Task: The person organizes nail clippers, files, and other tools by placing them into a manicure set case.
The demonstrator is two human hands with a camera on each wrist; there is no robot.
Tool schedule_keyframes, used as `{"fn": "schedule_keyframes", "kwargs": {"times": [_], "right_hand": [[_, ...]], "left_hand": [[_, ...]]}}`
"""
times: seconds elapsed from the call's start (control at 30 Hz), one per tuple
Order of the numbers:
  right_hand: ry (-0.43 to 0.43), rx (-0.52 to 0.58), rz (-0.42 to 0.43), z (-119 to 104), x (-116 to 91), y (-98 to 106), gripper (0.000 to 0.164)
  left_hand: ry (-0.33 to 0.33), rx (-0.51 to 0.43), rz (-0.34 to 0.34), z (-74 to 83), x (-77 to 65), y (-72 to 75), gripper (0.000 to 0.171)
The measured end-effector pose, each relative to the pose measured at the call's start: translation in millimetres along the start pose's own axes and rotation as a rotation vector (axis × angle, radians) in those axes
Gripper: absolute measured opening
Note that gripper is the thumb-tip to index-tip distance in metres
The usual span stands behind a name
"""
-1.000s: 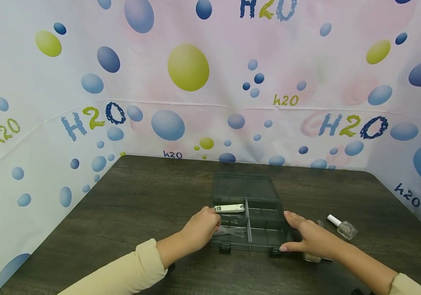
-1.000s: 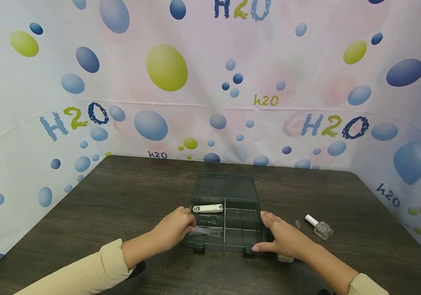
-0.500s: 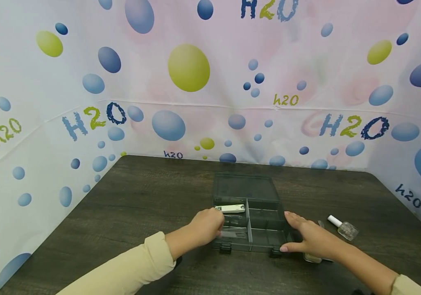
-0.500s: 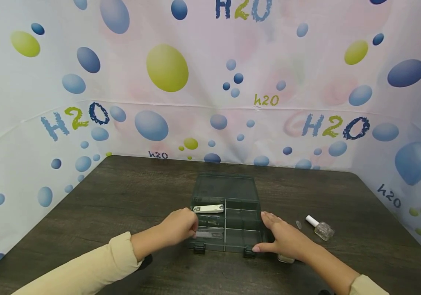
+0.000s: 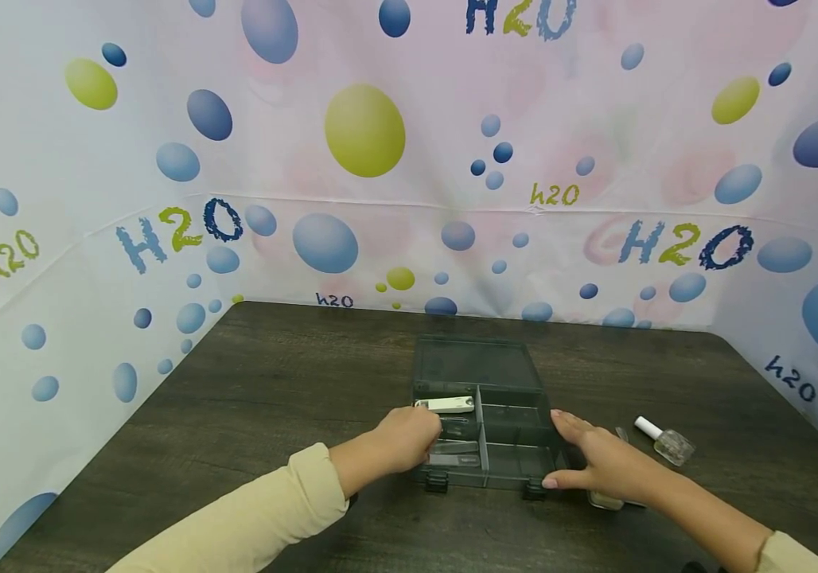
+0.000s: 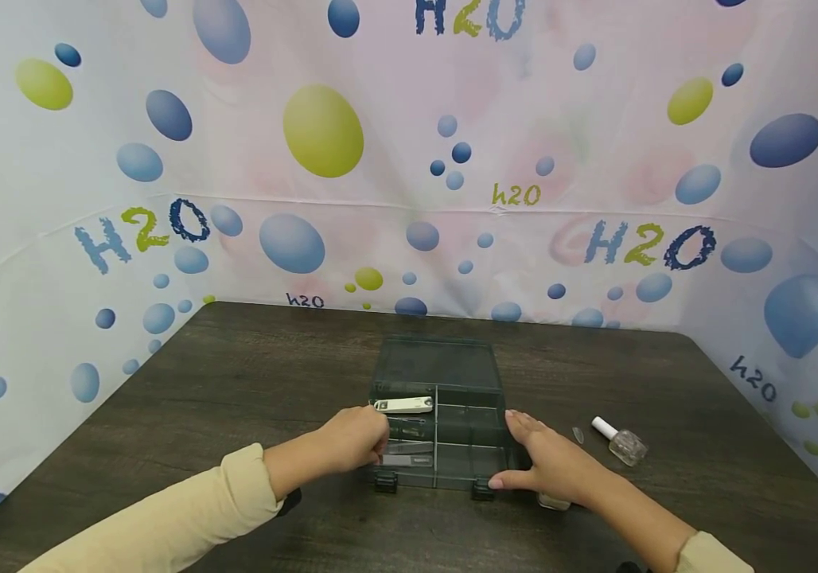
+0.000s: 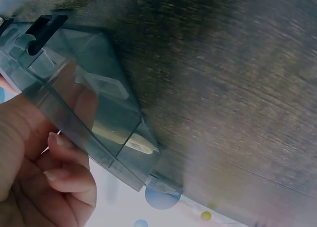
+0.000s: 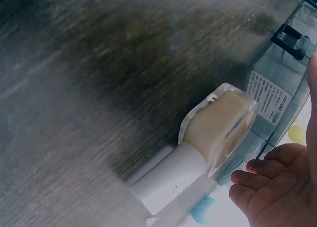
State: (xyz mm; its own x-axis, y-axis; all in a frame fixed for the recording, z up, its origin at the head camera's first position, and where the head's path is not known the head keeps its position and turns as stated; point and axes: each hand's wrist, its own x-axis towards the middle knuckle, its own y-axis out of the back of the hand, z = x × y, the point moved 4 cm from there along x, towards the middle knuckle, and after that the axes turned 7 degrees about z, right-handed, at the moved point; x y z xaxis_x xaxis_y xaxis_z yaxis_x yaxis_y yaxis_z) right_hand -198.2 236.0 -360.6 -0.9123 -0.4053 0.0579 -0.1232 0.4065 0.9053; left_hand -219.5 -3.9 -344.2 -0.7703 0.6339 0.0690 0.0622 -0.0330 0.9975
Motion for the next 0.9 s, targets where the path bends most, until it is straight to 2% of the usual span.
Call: {"fn": "schedule_keyframes", "kwargs": {"times": [0.13,0.23,0.3,0.43,0.53,0.6,0.77,0.9], "right_hand": [[-0.002,0.007,-0.003,0,0,0,0.105],[-0.001,0.007,-0.003,1,0,0,0.105],[-0.003,0.007,-0.003,1,0,0,0.105],[-0.006,0.007,-0.002,1,0,-1,0.105],[-0.004,0.006,0.0,1,0,-1,0.105],[-0.002,0.007,0.002,1,0,-1,0.105],[0.005,0.005,0.011,1,0,-1,0.105],[0.009,0.008,0.012,1,-1,-1,0.105]], "left_hand": [[-0.009,-0.019,0.017,-1.7,0.2,1.0,0.028],[-0.016,-0.075,0.055,-4.2,0.7,2.6,0.031],[-0.024,-0.129,0.101,-6.1,0.7,4.5,0.031],[-0.025,-0.179,0.231,-11.1,-2.8,9.3,0.015],[-0.004,-0.197,0.289,-15.7,-7.0,10.9,0.037],[0.013,-0.233,0.287,-19.2,-9.4,9.6,0.048],[0.072,-0.316,0.203,-27.9,-13.9,2.5,0.071],[0.087,-0.327,0.154,-32.1,-18.0,-3.0,0.08]]}}
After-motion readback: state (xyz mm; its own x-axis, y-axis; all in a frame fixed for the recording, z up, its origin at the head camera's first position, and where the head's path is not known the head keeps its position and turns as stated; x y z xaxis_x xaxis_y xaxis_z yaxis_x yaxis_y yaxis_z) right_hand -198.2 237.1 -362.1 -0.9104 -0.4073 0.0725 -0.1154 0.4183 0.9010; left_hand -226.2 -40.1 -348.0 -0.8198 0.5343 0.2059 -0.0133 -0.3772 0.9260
